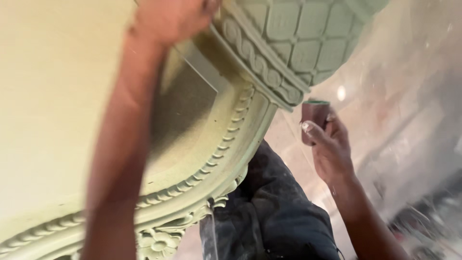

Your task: The person sands the intricate carvings of a large green decorative headboard by hand using a piece of sandpaper, moving their hands across the pattern to smooth the surface.

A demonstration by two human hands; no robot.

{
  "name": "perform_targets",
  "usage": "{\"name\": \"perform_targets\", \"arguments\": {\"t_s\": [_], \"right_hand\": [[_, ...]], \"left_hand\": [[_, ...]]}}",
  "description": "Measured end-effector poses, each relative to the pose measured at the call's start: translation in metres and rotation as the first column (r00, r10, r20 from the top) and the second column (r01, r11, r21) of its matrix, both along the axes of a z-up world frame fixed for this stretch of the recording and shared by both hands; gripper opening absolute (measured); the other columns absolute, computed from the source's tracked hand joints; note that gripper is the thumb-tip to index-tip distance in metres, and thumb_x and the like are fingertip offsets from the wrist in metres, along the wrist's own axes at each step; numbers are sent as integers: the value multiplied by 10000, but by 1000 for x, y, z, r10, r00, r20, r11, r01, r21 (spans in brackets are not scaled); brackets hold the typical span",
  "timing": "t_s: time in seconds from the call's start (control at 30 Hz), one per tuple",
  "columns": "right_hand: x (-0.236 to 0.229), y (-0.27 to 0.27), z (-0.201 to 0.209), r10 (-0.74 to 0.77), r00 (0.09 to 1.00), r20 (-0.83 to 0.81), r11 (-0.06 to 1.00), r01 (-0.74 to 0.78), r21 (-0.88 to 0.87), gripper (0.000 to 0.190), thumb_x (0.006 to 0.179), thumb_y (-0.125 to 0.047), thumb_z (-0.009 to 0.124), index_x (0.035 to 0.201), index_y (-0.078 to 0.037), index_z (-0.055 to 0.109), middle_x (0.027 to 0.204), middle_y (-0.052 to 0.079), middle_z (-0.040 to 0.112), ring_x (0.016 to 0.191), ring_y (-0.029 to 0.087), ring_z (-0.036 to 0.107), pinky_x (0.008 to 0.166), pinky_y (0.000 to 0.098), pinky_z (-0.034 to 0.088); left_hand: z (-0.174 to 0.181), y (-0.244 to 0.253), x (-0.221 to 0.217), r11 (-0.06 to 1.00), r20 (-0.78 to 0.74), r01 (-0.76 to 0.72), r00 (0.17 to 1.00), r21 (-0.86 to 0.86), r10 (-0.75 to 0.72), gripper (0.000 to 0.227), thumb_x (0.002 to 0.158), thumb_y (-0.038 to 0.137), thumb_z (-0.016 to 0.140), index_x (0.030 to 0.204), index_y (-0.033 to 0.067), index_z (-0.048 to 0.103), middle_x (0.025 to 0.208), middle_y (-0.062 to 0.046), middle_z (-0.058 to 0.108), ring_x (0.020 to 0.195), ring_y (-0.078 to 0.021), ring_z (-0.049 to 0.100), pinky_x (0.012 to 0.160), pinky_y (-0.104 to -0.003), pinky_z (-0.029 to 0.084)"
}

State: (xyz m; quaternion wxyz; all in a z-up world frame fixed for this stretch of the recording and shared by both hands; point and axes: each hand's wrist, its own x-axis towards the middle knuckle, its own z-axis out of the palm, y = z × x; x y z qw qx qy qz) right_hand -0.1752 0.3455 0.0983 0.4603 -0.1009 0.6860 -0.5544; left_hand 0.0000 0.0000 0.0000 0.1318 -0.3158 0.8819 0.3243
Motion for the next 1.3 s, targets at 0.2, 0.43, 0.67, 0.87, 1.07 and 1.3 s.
{"name": "perform_targets", "arguments": {"t_s": [0.2,0.43,0.67,0.87,1.07,1.3], "right_hand": [[5,1,35,90,926,366,987,-35,-154,456,1004,-137,607,1429,-7,503,1365,78,597,1309,151,544,1114,345,409],[23,-19,41,332,927,174,939,-306,-159,541,914,-8,683,1431,-12,525,1258,72,618,1160,148,599,999,340,498],[44,-35,69,477,862,168,879,-470,-85,451,905,-13,740,1324,72,596,1082,120,711,899,194,669,811,363,568],[15,-30,93,585,807,83,807,-569,-160,501,905,-97,677,1383,-67,531,1226,8,684,1110,63,640,954,252,523],[-38,-39,87,585,809,-54,810,-586,-7,342,1018,-146,692,1289,60,681,1074,114,706,955,128,617,824,324,527],[-132,-92,92,573,819,27,810,-561,-170,444,979,-247,705,1322,30,653,1198,123,724,1102,191,665,962,360,547]], "left_hand": [[23,49,-9,904,-644,-165,751,-395,-145,446,971,87,633,1402,-7,566,1347,-223,592,1320,-382,503,1183,-522,393],[118,226,26,546,-388,-439,401,714,830,552,962,222,709,1461,117,497,1322,-122,698,1095,-259,734,968,-343,594],[167,280,21,293,-342,-360,-79,886,936,474,932,-37,762,1361,-14,562,1037,-78,710,948,-100,664,818,-241,562],[182,261,7,281,-330,-427,-45,859,943,486,881,-82,743,1331,-16,572,846,-22,669,795,-75,637,721,-222,534],[196,245,-46,394,-336,-455,205,799,919,544,871,-29,775,1372,17,569,871,-6,631,802,-84,592,715,-256,506],[152,195,-150,117,-74,-436,114,892,991,622,847,-52,706,1427,68,515,1042,-121,728,934,-161,693,783,-328,588]]}}
